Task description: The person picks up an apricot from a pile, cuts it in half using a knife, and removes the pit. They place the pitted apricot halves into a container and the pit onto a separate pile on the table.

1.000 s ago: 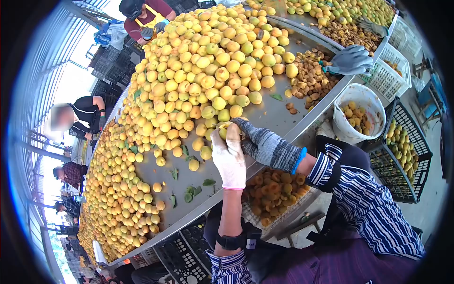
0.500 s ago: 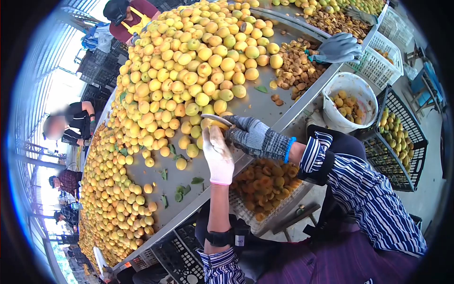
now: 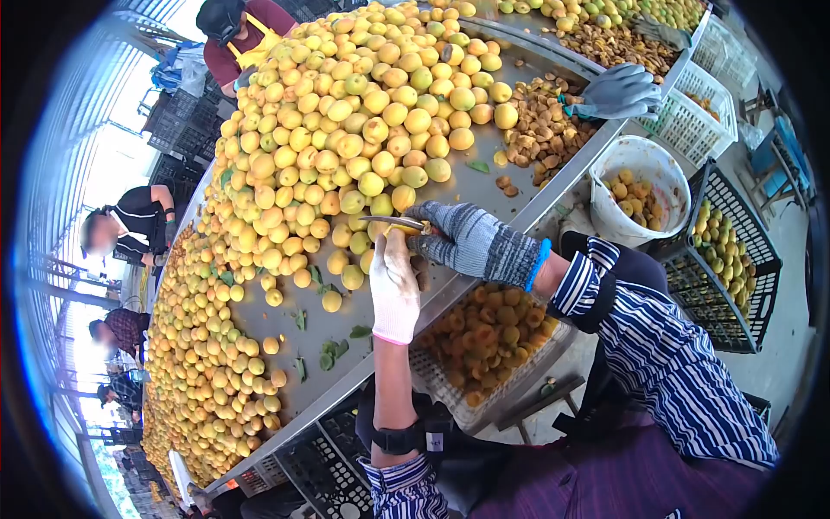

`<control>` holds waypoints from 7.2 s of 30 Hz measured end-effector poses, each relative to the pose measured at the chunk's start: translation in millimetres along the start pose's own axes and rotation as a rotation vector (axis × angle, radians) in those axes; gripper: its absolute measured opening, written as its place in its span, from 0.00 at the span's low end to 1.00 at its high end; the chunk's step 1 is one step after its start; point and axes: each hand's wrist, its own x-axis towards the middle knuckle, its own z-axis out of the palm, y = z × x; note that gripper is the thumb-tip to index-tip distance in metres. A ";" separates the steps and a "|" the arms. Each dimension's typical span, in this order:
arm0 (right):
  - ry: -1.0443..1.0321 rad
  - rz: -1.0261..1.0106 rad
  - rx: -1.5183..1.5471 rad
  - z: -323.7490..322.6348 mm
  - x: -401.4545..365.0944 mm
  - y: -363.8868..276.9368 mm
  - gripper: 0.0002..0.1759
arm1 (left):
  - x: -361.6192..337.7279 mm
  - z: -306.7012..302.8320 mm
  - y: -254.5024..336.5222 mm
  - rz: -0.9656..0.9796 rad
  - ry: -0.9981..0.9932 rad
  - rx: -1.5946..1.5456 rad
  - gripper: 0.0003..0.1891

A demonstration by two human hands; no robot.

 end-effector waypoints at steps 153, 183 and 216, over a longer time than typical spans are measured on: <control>0.108 0.424 1.467 -12.7 13.3 -9.8 0.13 | -29.6 68.7 1.0 0.347 0.205 0.130 0.34; -0.258 0.381 0.649 -3.3 -14.1 -14.1 0.14 | -8.5 30.5 0.6 0.297 0.454 -0.134 0.19; 0.497 0.326 1.718 -107.7 2.5 33.7 0.16 | -14.2 19.4 63.3 0.163 -0.432 0.430 0.20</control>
